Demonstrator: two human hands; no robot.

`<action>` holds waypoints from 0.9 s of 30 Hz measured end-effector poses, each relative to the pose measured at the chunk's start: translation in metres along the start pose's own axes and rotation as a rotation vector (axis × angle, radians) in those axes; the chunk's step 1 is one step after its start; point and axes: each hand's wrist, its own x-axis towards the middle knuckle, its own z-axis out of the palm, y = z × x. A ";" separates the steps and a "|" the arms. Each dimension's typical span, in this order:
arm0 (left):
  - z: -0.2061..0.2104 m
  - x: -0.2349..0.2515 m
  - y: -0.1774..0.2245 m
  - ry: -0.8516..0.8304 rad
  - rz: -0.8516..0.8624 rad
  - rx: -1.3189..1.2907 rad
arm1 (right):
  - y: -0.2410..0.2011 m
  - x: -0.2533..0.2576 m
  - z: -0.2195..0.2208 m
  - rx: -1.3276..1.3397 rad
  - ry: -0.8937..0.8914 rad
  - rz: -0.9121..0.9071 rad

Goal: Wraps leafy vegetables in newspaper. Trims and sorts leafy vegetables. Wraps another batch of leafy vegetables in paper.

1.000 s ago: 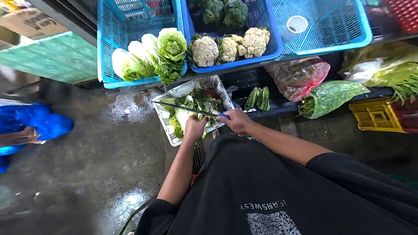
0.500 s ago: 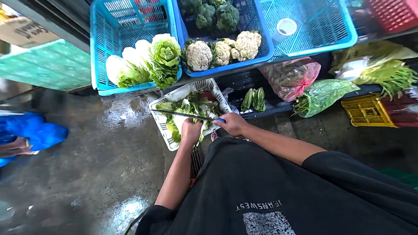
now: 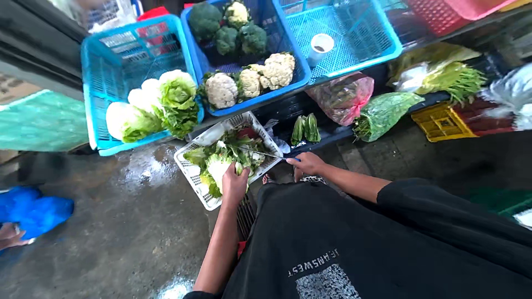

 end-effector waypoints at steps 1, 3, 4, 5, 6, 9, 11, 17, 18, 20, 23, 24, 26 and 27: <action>0.003 0.000 0.008 -0.011 0.034 -0.007 | 0.008 -0.004 -0.001 0.028 0.014 0.004; 0.012 0.004 0.019 -0.048 0.072 -0.012 | 0.020 -0.011 -0.003 0.085 0.031 0.030; 0.018 0.011 0.023 -0.084 0.082 -0.024 | 0.028 -0.014 -0.005 0.110 0.049 0.060; 0.025 0.020 0.025 -0.138 0.084 -0.063 | 0.038 -0.016 -0.006 0.136 0.069 0.102; 0.034 0.029 0.026 -0.206 0.077 -0.131 | 0.051 -0.016 -0.007 0.162 0.081 0.149; 0.067 0.053 0.030 -0.316 0.022 -0.305 | 0.095 -0.016 -0.008 0.238 0.117 0.286; 0.093 0.066 0.040 -0.276 -0.037 -0.329 | 0.123 -0.018 -0.012 0.283 0.160 0.374; 0.194 0.125 0.054 -0.236 -0.165 -0.117 | 0.201 0.001 -0.037 0.336 0.230 0.546; 0.213 0.136 0.052 -0.236 -0.180 -0.067 | 0.212 0.009 -0.040 0.336 0.230 0.555; 0.254 0.162 0.050 -0.251 -0.201 0.010 | 0.237 0.031 -0.043 0.345 0.243 0.571; 0.314 0.200 0.053 -0.255 -0.252 0.106 | 0.271 0.069 -0.043 0.380 0.250 0.575; 0.331 0.212 0.054 -0.253 -0.265 0.138 | 0.279 0.082 -0.043 0.400 0.251 0.574; 0.363 0.230 0.051 -0.213 -0.255 0.141 | 0.294 0.105 -0.041 0.433 0.255 0.581; 0.378 0.241 0.047 -0.191 -0.227 0.130 | 0.302 0.117 -0.043 0.445 0.261 0.575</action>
